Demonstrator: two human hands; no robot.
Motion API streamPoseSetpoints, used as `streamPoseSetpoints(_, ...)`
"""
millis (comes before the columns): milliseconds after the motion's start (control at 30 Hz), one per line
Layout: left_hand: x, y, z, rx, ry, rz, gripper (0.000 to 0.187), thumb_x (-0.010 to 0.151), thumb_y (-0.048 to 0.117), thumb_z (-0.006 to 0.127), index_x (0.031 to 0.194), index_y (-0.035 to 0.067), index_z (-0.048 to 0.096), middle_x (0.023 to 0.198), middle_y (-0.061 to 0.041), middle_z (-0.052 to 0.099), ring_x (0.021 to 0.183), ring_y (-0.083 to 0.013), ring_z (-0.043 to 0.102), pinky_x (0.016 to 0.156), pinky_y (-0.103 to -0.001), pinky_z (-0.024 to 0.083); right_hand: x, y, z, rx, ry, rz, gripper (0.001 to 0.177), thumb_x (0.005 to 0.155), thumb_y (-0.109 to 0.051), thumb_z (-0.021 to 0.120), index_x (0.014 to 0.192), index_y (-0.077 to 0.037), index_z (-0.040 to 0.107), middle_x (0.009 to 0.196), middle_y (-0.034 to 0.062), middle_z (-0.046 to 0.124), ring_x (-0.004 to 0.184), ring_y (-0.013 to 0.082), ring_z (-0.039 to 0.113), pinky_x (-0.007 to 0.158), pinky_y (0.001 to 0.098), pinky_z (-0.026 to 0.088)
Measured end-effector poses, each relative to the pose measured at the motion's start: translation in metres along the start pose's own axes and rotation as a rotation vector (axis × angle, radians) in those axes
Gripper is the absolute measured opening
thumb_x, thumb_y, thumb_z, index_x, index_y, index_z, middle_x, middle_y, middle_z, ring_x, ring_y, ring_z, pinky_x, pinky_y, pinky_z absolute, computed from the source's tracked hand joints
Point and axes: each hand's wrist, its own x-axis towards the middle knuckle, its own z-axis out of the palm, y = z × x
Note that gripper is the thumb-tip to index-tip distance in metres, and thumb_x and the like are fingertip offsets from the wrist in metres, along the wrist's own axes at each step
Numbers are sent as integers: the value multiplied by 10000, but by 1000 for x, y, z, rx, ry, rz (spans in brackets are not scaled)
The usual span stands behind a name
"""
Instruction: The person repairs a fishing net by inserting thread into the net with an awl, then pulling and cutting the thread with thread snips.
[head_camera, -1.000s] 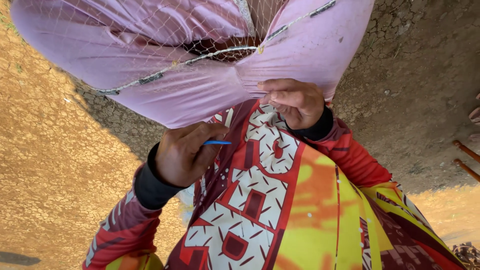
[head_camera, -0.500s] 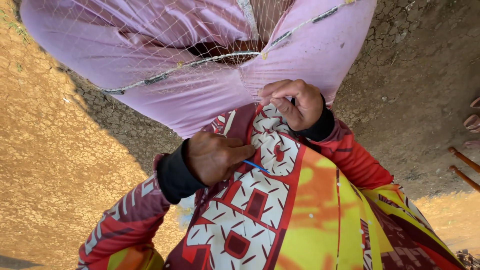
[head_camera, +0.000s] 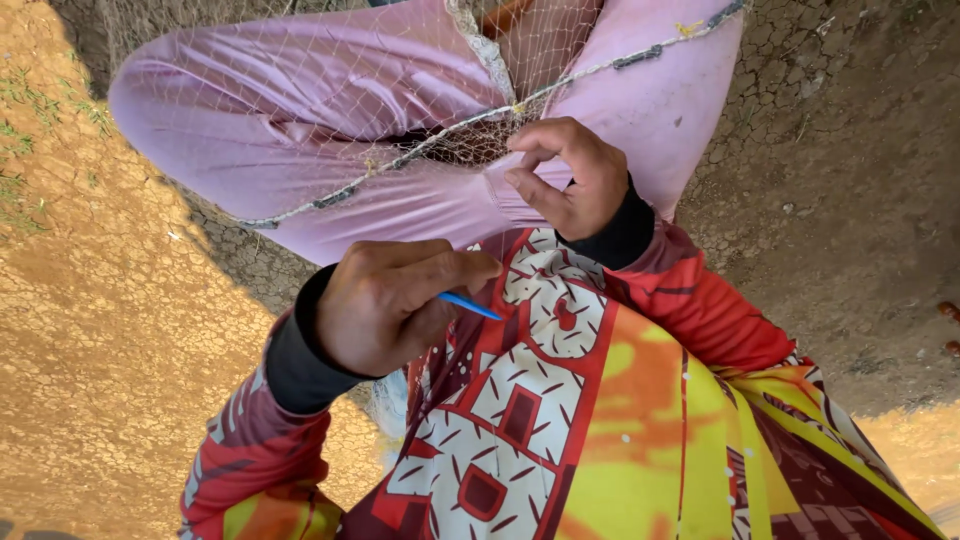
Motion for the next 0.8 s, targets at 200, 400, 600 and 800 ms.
streamPoseSetpoints(200,16,-2,-15,-8,11,-56,350,783,-117,641,1125,-47,660,986,-127,751,711,-208,697,630,-294,549,18,-11,-5,-4,-209,122,143,935,86,673,1064,25,688,1088,121,595,806,186,580,732,300,526)
streamPoseSetpoints(400,12,-7,-1,441,406,132,304,1042,233,668,1250,19,730,1198,-206,544,634,-89,395,456,-262,356,12,18,-14,435,-228,373,202,994,30,649,1193,-4,639,932,39,630,692,80,494,627,209,454)
streamPoseSetpoints(600,24,47,23,95,155,545,231,988,143,827,1141,-18,761,767,-3,522,596,-122,529,553,-277,469,7,19,-21,678,-175,587,231,943,11,658,1171,-1,624,998,55,666,799,77,599,741,175,508)
streamPoseSetpoints(800,22,63,42,-42,135,544,191,1005,32,784,1194,31,806,832,-42,533,610,-156,503,568,-313,453,-3,9,-27,640,-187,645,237,898,6,696,1134,10,676,963,42,692,764,52,583,706,152,465)
